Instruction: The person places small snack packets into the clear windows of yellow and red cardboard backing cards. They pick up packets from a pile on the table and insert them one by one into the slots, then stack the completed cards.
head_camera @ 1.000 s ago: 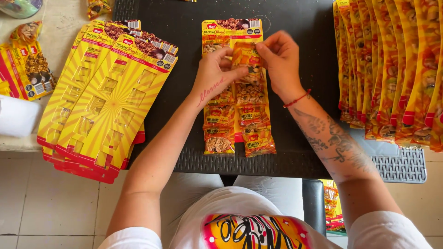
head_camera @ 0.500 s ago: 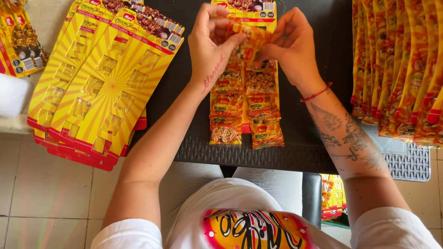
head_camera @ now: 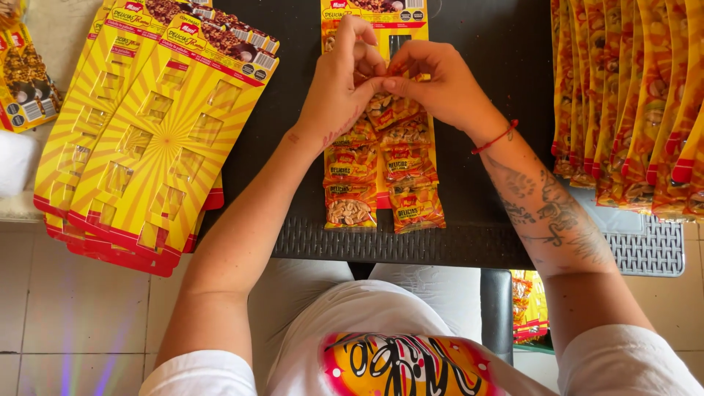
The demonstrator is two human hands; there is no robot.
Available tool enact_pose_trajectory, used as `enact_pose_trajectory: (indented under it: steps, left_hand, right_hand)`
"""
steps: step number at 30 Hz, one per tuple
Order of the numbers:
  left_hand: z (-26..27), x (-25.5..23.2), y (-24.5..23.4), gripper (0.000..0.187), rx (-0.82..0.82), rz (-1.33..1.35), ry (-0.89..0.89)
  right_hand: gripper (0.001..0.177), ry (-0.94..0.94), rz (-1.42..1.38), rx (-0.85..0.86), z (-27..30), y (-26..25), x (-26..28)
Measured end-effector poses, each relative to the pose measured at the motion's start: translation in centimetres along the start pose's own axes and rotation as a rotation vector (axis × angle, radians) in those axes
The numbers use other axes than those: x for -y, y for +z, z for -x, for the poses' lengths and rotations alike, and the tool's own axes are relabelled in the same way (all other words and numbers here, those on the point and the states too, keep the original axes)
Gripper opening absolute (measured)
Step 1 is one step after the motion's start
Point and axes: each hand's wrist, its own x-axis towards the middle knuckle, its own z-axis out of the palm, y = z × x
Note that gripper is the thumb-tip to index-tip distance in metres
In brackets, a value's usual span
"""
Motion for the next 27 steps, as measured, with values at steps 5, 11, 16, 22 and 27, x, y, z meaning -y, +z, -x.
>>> enact_pose_trajectory:
  steps: [5, 11, 16, 22, 27]
  left_hand:
    - [0.0, 2.0, -0.2, 0.052, 0.156, -0.071, -0.076]
    - [-3.7, 4.6, 1.3, 0.042, 0.007, -0.29, -0.056]
    - [-9.5, 17.5, 2.7, 0.041, -0.091, -0.822, -0.107]
    - [-9.7, 18.5, 0.8, 0.036, 0.017, -0.794, -0.245]
    - [-10.4, 22.3, 0.7, 0.03, 0.034, -0.867, -0.467]
  right_hand:
    - [0.007, 0.163, 0.029, 0.057, -0.2, -1.6, -2.3]
    - [0.014, 0.193, 0.062, -0.215, -2.6, -2.5, -7.0]
    - [0.011, -0.071, 0.63, -0.488, -6.6, -3.4, -13.1]
    - [0.028, -0.229, 1.05, -0.546, -7.1, -2.0, -8.7]
    - [0.092, 0.039, 0.864, -0.005, -0.1, 4.3, -1.4]
